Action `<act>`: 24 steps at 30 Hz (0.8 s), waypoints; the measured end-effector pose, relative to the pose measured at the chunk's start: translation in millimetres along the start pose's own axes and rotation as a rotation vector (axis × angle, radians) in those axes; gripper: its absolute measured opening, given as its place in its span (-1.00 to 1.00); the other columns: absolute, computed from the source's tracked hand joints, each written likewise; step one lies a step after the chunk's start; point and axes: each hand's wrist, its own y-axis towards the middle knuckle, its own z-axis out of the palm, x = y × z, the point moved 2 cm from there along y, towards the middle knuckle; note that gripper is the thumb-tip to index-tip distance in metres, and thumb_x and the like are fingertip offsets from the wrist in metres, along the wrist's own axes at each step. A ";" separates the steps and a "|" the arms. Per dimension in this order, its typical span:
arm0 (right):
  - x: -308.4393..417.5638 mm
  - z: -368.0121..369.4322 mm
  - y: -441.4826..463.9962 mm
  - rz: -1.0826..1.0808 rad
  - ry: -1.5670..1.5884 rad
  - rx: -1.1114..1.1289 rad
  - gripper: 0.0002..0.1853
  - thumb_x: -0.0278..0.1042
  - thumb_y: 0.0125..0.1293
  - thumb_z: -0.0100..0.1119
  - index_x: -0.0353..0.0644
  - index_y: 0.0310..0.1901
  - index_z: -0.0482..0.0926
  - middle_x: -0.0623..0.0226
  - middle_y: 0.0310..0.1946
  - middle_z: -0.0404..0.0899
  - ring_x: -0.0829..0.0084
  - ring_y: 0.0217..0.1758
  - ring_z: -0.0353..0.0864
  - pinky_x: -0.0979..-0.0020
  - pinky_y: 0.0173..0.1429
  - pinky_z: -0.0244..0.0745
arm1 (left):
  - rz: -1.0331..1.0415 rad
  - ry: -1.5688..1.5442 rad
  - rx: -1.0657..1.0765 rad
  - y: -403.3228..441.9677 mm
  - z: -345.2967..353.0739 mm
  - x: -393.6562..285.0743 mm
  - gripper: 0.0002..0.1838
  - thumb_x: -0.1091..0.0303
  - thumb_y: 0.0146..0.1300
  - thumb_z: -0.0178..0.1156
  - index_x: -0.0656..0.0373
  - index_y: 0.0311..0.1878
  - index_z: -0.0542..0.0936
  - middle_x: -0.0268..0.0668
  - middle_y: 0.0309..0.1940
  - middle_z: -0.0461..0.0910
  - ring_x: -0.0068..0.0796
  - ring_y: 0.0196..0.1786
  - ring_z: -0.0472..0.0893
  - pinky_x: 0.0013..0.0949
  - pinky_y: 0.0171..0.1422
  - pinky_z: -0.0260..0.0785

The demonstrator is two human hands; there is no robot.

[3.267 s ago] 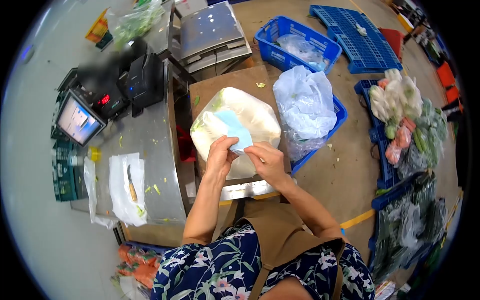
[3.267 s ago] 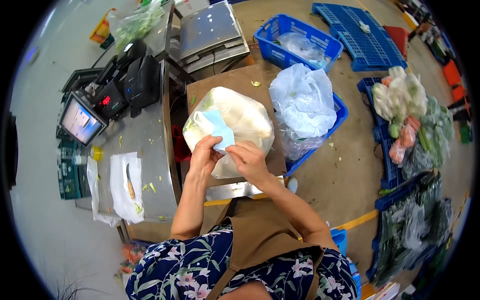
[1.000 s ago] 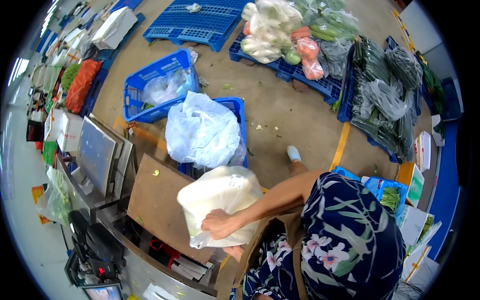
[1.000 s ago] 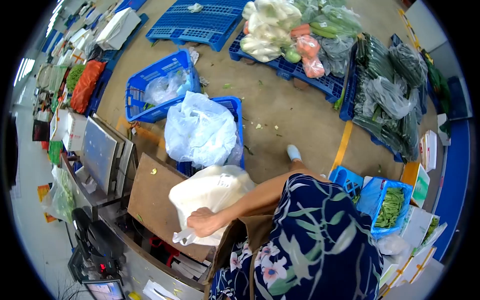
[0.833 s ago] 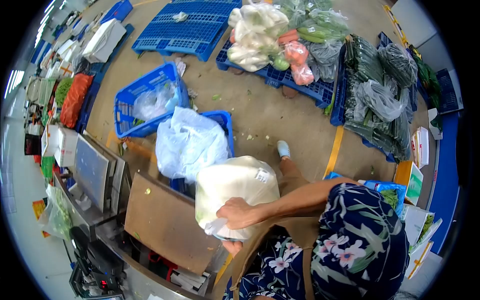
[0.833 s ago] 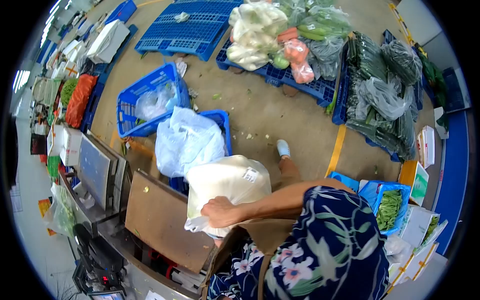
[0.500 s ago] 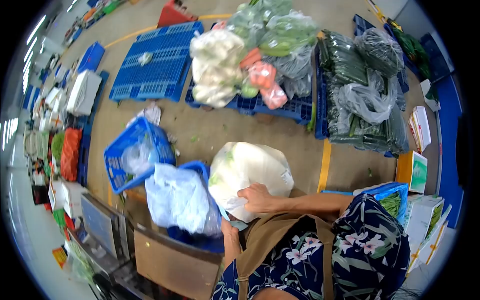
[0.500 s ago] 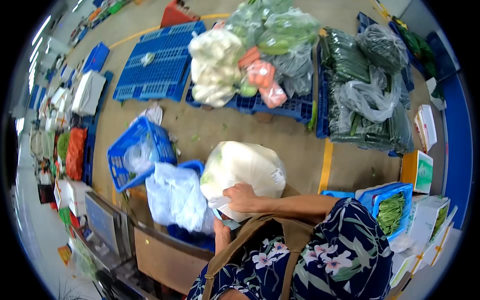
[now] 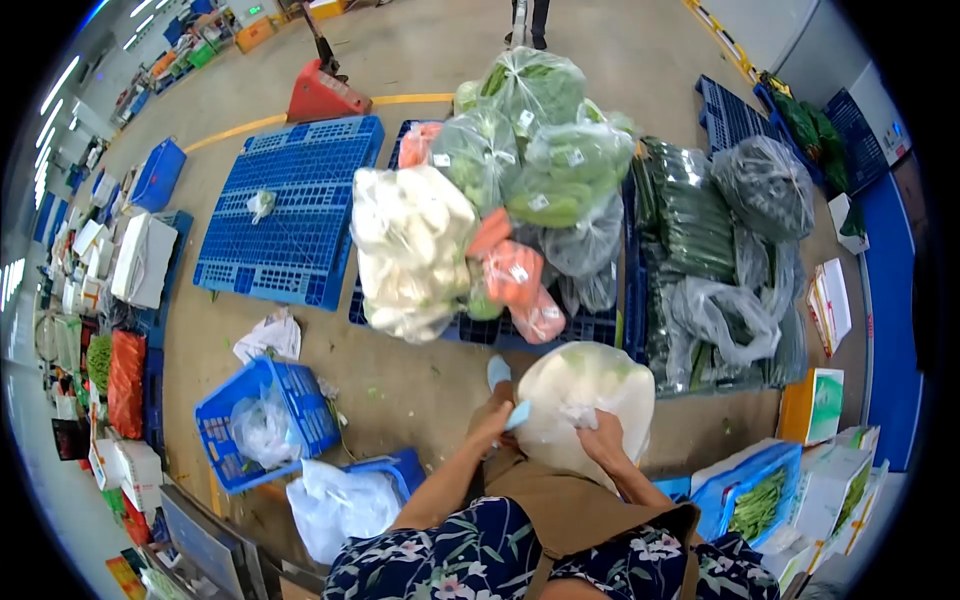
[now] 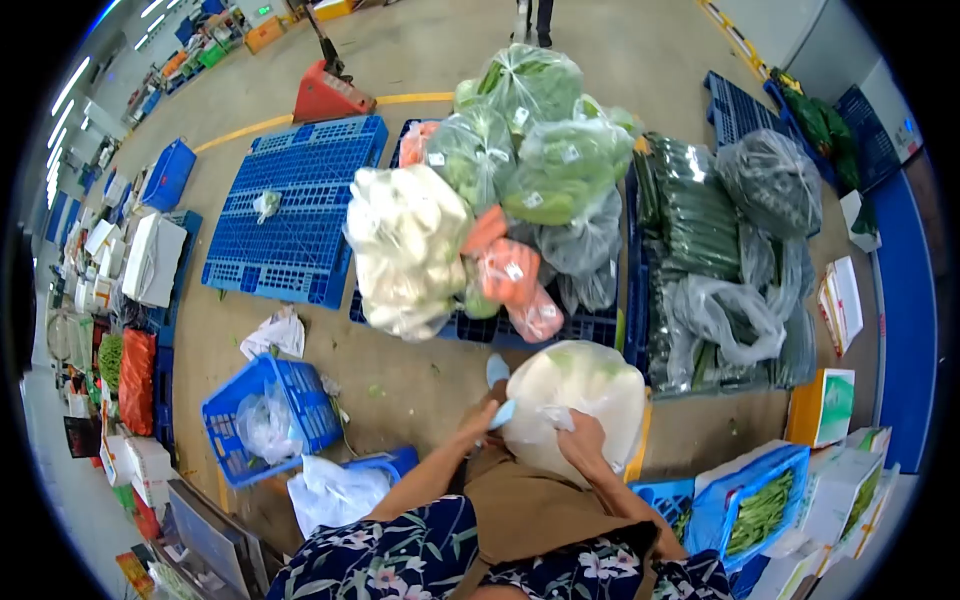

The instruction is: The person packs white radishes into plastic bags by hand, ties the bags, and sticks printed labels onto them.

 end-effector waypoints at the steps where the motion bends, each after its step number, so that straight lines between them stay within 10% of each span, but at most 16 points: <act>1: 0.8 2.2 22.0 0.036 0.008 -0.028 -0.80 -0.43 -0.01 0.17 -0.09 -0.30 0.67 0.19 -0.46 0.66 0.24 -0.37 0.64 0.29 -0.24 0.47 | -0.217 0.040 0.139 31.9 15.9 6.2 -0.16 -0.41 0.21 -0.15 0.19 0.22 0.43 -0.02 0.03 0.51 -0.14 -0.12 0.58 -0.28 -0.47 0.46; 4: 28.9 -1.7 98.2 0.149 0.016 0.047 -0.86 -0.45 -0.03 0.19 -0.20 -0.38 0.65 0.20 -0.51 0.64 0.35 -0.42 0.62 0.34 -0.29 0.46 | -0.355 -0.269 0.336 38.1 11.7 -64.6 -0.12 -0.46 0.19 -0.24 0.14 0.26 0.39 -0.01 0.12 0.44 -0.15 0.05 0.51 -0.27 -0.42 0.48; 10: 86.0 -4.5 231.3 0.045 0.244 -0.005 -0.91 -0.51 -0.04 0.22 -0.27 -0.43 0.58 0.30 -0.60 0.53 0.55 -0.47 0.50 0.46 -0.34 0.39 | -0.210 -0.468 0.301 135.5 -37.4 -132.3 -0.33 -0.34 0.27 -0.15 0.08 0.06 0.50 -0.26 -0.33 0.59 -0.54 -0.51 0.51 -0.53 -0.62 0.26; 13: 83.1 12.9 275.5 -0.071 0.386 -0.055 -0.95 -0.44 0.02 0.16 -0.19 -0.46 0.57 0.13 -0.56 0.57 0.12 -0.44 0.57 0.28 -0.35 0.40 | 0.007 -0.407 0.029 143.4 -66.5 -196.8 -0.42 -0.28 0.28 -0.09 0.05 -0.02 0.52 -0.39 -0.48 0.50 -0.63 -0.64 0.32 -0.55 -0.68 0.04; 19: 70.6 48.0 372.1 -0.566 -0.072 0.013 -0.90 -0.47 0.02 0.19 -0.24 -0.38 0.56 0.11 -0.55 0.55 0.16 -0.45 0.56 0.31 -0.31 0.39 | 0.115 -0.710 -0.203 226.9 -65.7 -218.4 -0.26 0.00 0.28 0.12 0.07 0.40 0.06 -0.33 -0.20 0.50 -0.59 -0.44 0.41 -0.48 -0.66 0.04; 24: 19.3 64.7 438.7 -0.445 0.095 0.107 -0.88 -0.47 0.00 0.14 -0.21 -0.37 0.52 0.03 -0.51 0.53 -0.08 -0.34 0.52 0.10 -0.29 0.38 | 0.103 -0.555 -0.341 273.1 -39.9 -209.8 -0.08 -0.03 0.14 0.22 0.13 0.43 -0.04 -0.15 0.02 0.45 -0.43 -0.28 0.46 -0.41 -0.63 0.19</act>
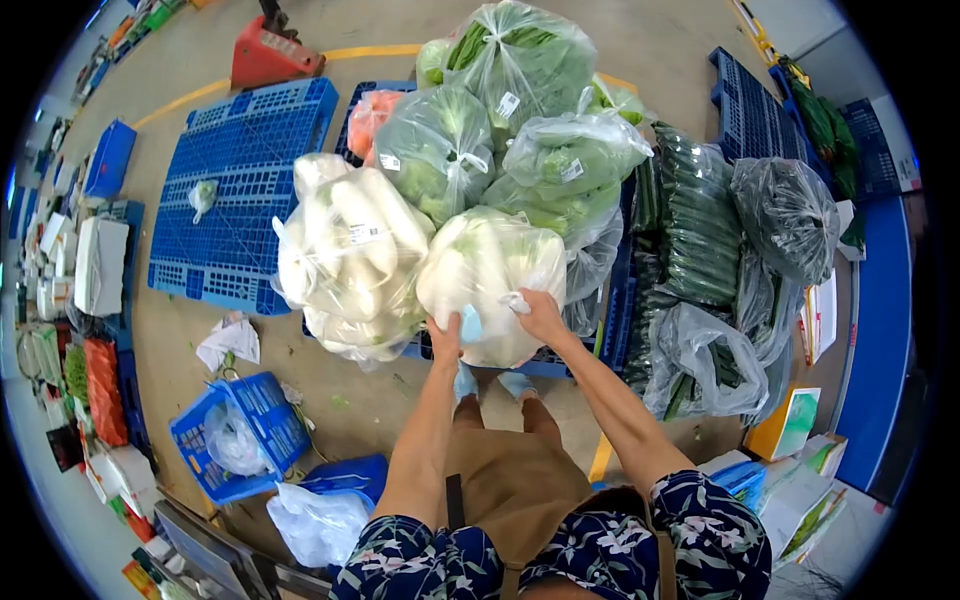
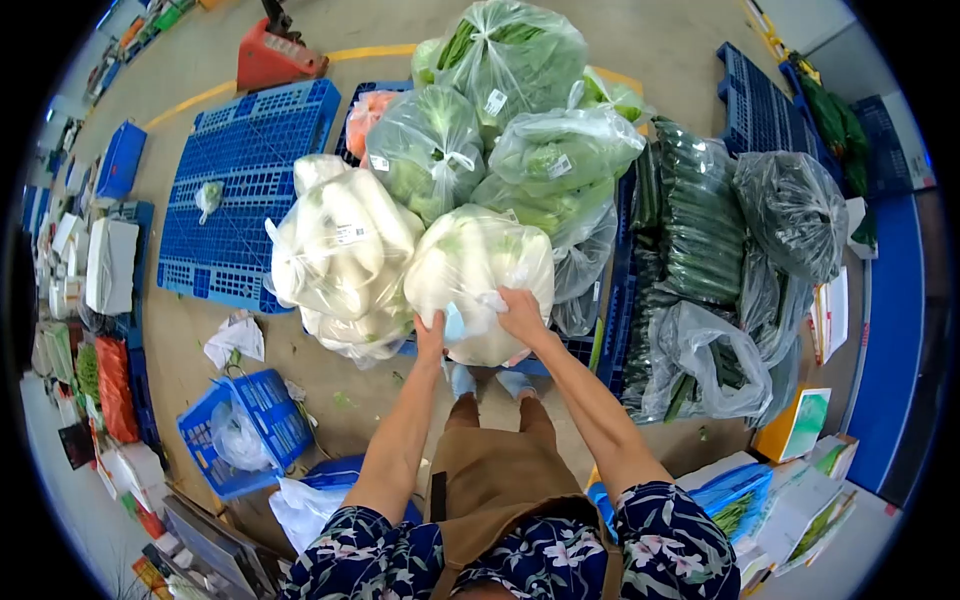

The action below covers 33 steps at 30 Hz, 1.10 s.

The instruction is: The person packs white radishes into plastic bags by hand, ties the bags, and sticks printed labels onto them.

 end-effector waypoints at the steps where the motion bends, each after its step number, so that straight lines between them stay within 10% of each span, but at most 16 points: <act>1: -11.3 4.2 8.3 0.001 -0.063 -0.003 -0.88 -0.48 0.00 0.14 -0.21 -0.36 0.52 0.02 -0.51 0.53 -0.09 -0.34 0.53 0.09 -0.28 0.39 | -0.010 0.029 -0.037 3.8 4.2 -0.3 -0.07 -0.04 0.13 0.23 0.13 0.43 -0.02 -0.13 0.03 0.45 -0.43 -0.27 0.47 -0.40 -0.63 0.20; 11: -11.0 -13.6 -5.9 -0.169 -0.248 -0.002 -0.52 -0.49 -0.07 0.26 -0.24 -0.02 0.46 0.02 -0.23 0.53 -0.04 -0.12 0.50 0.10 -0.08 0.38 | -0.052 0.410 -0.289 -4.8 0.0 9.5 -0.01 -0.16 0.02 0.28 0.28 0.37 0.11 0.14 0.19 0.37 -0.01 0.24 0.40 -0.19 0.26 0.26; 20: 21.8 -24.4 -34.7 -0.185 -0.482 -0.004 -0.16 -0.21 0.07 0.29 -0.07 0.38 0.11 -0.06 0.33 0.05 -0.07 0.37 0.10 -0.15 0.28 0.04 | 0.150 0.469 -0.258 -75.4 16.4 6.7 0.18 -0.06 -0.17 0.45 0.06 0.43 -0.08 0.21 0.11 0.35 0.15 0.12 0.43 -0.05 0.18 0.29; 29: -56.5 75.2 -2.9 -0.109 -0.539 0.020 -0.18 0.00 0.21 0.02 0.05 0.45 -0.08 -0.16 0.39 -0.03 -0.09 0.50 -0.23 -0.33 0.34 -0.24 | 0.072 0.656 -0.275 -48.3 43.0 12.3 0.36 0.04 -0.14 0.47 -0.09 0.45 -0.45 0.57 0.24 -0.04 0.40 0.14 0.38 -0.02 0.18 0.33; 33: -48.9 66.7 -2.3 -0.022 -0.620 0.163 -0.16 -0.02 0.17 0.09 0.09 0.44 -0.07 -0.14 0.40 -0.05 -0.07 0.50 -0.21 -0.39 0.32 -0.25 | 0.180 0.625 -0.040 -61.1 -8.6 7.9 0.14 -0.01 -0.06 0.40 0.02 0.46 -0.14 0.17 0.13 0.41 0.10 0.18 0.43 -0.10 0.18 0.33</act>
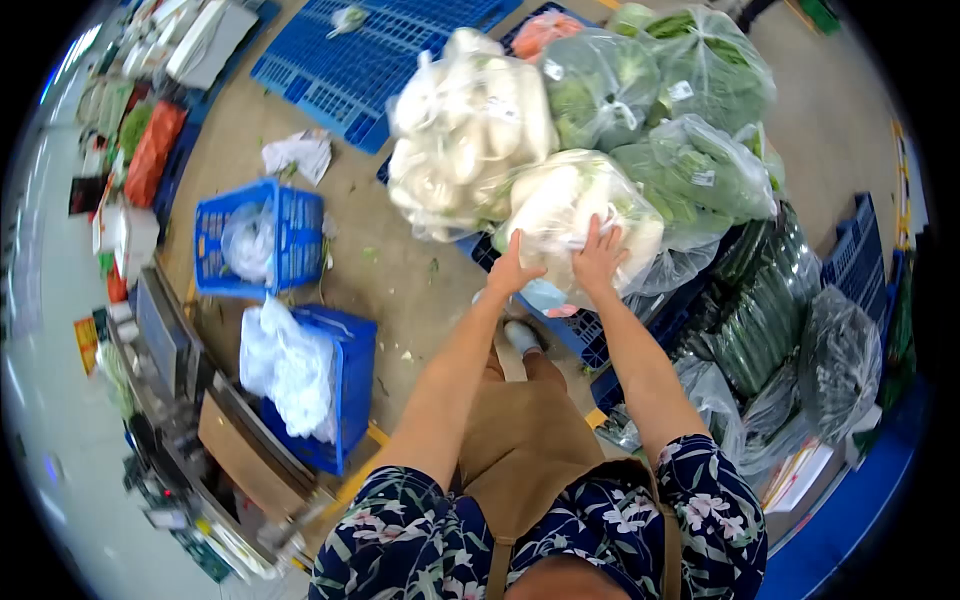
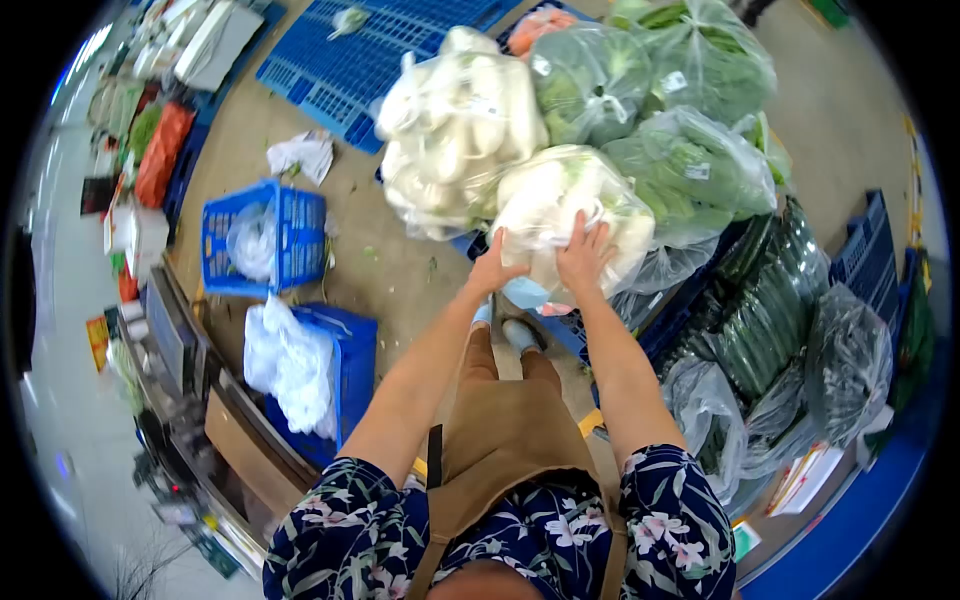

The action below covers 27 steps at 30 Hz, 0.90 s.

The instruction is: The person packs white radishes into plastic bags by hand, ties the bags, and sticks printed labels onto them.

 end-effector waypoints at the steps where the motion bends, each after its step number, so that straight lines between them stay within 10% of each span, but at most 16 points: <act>1: 1.2 -5.1 3.6 0.008 -0.013 0.009 -0.15 -0.04 0.16 0.13 0.12 0.44 -0.05 -0.12 0.42 -0.08 -0.06 0.51 -0.22 -0.42 0.30 -0.25 | -0.037 -0.024 -0.011 -18.3 -16.5 -4.2 0.04 -0.03 -0.03 0.37 0.08 0.45 0.01 0.11 0.09 0.47 0.02 0.19 0.44 -0.14 0.18 0.33; 6: 6.6 -60.0 -4.5 -0.082 -0.048 0.198 -0.09 -0.04 0.10 0.28 0.24 0.43 -0.05 -0.16 0.37 0.02 -0.06 0.47 -0.10 -0.29 0.32 -0.06 | -0.314 -0.539 -0.193 -152.5 -47.1 79.3 -0.39 -0.11 0.13 0.23 0.34 -0.07 0.59 -0.06 -0.22 0.63 -0.26 -0.20 0.62 -0.20 -0.09 0.45; 9: 11.6 -85.1 -46.8 -0.490 0.008 -0.063 -0.33 -0.28 0.19 0.19 -0.24 0.32 0.20 -0.21 0.25 0.19 -0.12 0.29 0.23 -0.03 0.27 0.17 | -0.526 -0.744 -0.346 -267.9 -36.9 136.2 -0.42 -0.17 0.19 0.14 0.30 -0.23 0.61 -0.34 -0.65 0.47 -0.53 -0.68 0.38 -0.28 -0.59 0.24; 12: 115.3 -135.0 -157.3 -0.698 0.391 0.493 -0.51 -0.35 0.10 0.19 -0.35 0.07 0.39 -0.04 -0.14 0.47 -0.03 -0.06 0.47 0.10 0.03 0.36 | -0.743 -0.931 -0.591 -353.0 -15.0 167.9 -0.53 -0.06 0.25 0.12 0.26 -0.26 0.56 -0.35 -0.59 0.48 -0.55 -0.65 0.39 -0.43 -0.61 0.23; 15: 201.7 -122.8 -285.9 -1.274 0.498 0.684 -0.36 -0.25 0.10 0.27 -0.33 0.19 0.28 0.01 0.12 0.32 0.08 0.11 0.41 0.22 0.15 0.36 | -0.725 -1.002 -0.715 -386.3 -1.9 173.7 -0.55 0.00 0.27 0.10 0.28 -0.15 0.56 -0.30 -0.55 0.52 -0.52 -0.61 0.42 -0.36 -0.58 0.25; 20: 295.1 -103.2 -430.1 -1.361 0.477 1.345 -0.39 -0.29 0.09 0.28 -0.24 0.18 0.31 -0.03 0.12 0.32 -0.01 0.17 0.36 0.19 0.16 0.36 | -0.425 -2.168 -0.753 -441.9 8.1 215.3 -0.67 0.24 0.37 -0.01 0.26 0.07 0.41 -0.12 -0.17 0.52 -0.34 -0.25 0.56 -0.24 -0.26 0.52; 24: 335.8 -61.1 -486.5 -1.654 0.320 1.220 -0.64 -0.29 0.18 0.17 -0.33 -0.05 0.49 -0.02 -0.15 0.53 0.01 -0.10 0.55 0.21 -0.02 0.45 | -0.338 -2.016 -0.884 -552.2 -27.3 220.6 -0.63 0.19 0.39 -0.02 0.18 0.15 0.43 -0.16 -0.09 0.50 -0.37 -0.05 0.50 -0.22 0.03 0.47; 27: 356.7 17.0 -525.3 -1.750 0.265 1.053 -0.80 -0.37 0.19 0.14 -0.30 -0.22 0.59 0.06 -0.47 0.58 0.02 -0.41 0.58 0.19 -0.25 0.49 | -0.591 -1.307 -1.000 -622.0 -38.5 214.2 -0.57 0.11 0.37 0.03 0.19 0.17 0.42 -0.24 -0.13 0.51 -0.45 -0.08 0.50 -0.34 -0.02 0.46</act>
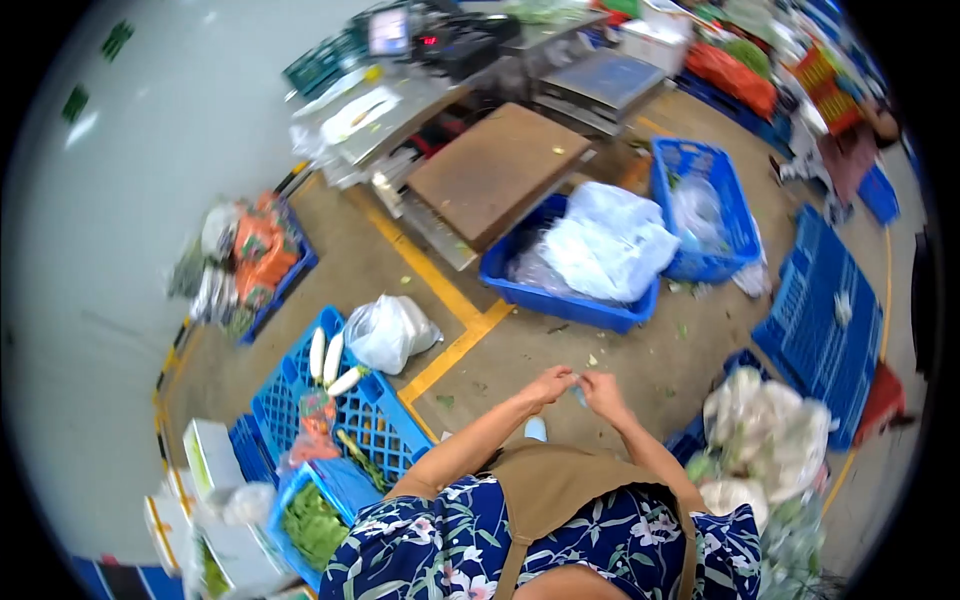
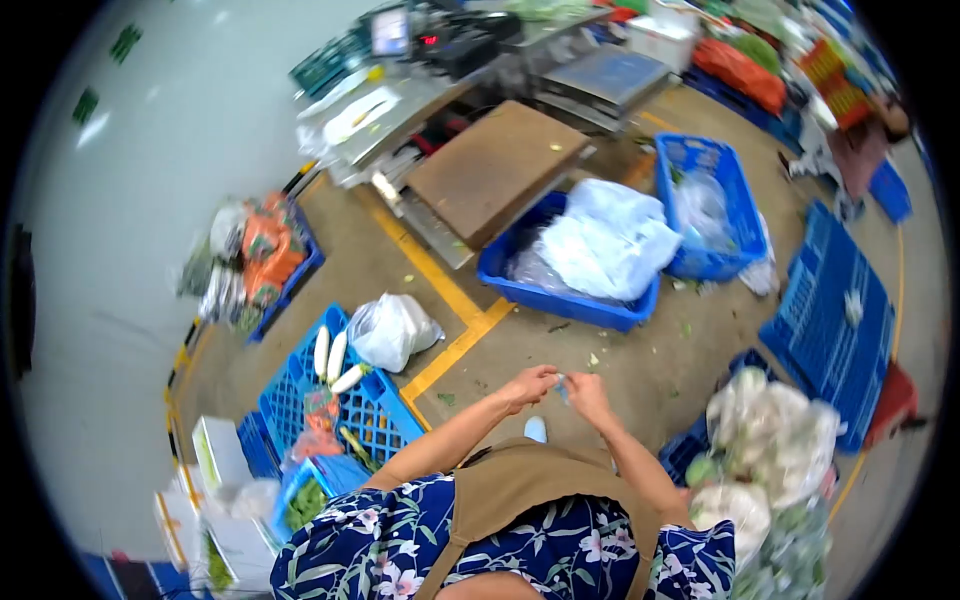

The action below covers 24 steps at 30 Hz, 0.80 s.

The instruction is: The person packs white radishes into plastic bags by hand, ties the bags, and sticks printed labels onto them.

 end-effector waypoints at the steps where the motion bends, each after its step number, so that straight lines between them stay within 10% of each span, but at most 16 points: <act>1: -10.5 6.6 19.8 -0.054 0.007 -0.104 -0.83 -0.39 0.19 0.13 -0.27 -0.22 0.60 0.13 -0.57 0.57 0.08 -0.52 0.58 0.17 -0.37 0.50 | 0.103 0.002 -0.013 -4.7 -18.8 -2.6 -0.52 0.07 0.34 0.08 0.20 0.19 0.42 -0.31 -0.13 0.52 -0.54 -0.07 0.48 -0.43 -0.03 0.41; 4: -35.3 3.2 89.7 0.439 0.418 -0.156 -0.84 -0.44 0.27 0.00 -0.28 -0.31 0.58 0.34 -0.61 0.50 0.53 -0.72 0.42 0.39 -0.74 0.28 | 0.327 -0.389 0.252 -84.4 -65.5 -75.4 -0.52 0.10 0.33 0.11 0.22 0.18 0.43 -0.35 -0.11 0.53 -0.56 -0.01 0.48 -0.42 0.04 0.37; 9: -89.8 -19.6 205.3 0.758 0.541 -0.254 -0.65 -0.40 0.26 -0.08 -0.32 0.06 0.41 0.15 -0.59 0.50 0.36 -0.79 0.45 0.39 -0.82 0.17 | 1.142 -0.211 0.570 -247.8 -120.8 -198.1 -0.68 0.29 0.32 0.11 0.23 0.07 0.49 -0.20 -0.05 0.51 -0.36 0.07 0.48 -0.28 0.19 0.31; 12: -115.4 -37.3 275.0 0.833 0.693 -0.333 -0.70 -0.35 0.22 -0.07 -0.27 -0.04 0.40 0.09 -0.51 0.50 0.24 -0.70 0.53 0.38 -0.78 0.24 | 1.557 -0.345 0.771 -277.0 -138.3 -224.7 -0.69 0.48 0.22 0.14 0.30 0.05 0.48 -0.12 -0.05 0.51 -0.26 0.07 0.49 -0.30 0.16 0.33; 20: -182.0 -43.9 429.8 0.813 0.523 -0.363 -0.42 -0.14 0.16 0.12 -0.30 0.14 0.27 -0.06 -0.05 0.39 -0.02 -0.41 0.54 0.14 -0.60 0.54 | 1.701 -0.801 0.654 -222.7 -191.9 -259.3 -0.67 0.30 0.34 0.10 0.45 -0.06 0.48 0.01 -0.17 0.55 -0.09 -0.14 0.56 -0.23 -0.09 0.41; 24: -182.1 -7.0 462.2 0.849 0.390 -0.266 -0.35 -0.41 0.05 -0.01 -0.25 0.26 0.18 -0.04 0.05 0.32 -0.03 -0.14 0.42 0.02 -0.41 0.47 | 1.861 -0.783 0.464 -187.2 -226.0 -284.6 -0.73 0.35 0.34 0.07 0.44 -0.14 0.49 0.03 -0.18 0.54 -0.03 -0.14 0.55 -0.18 -0.08 0.40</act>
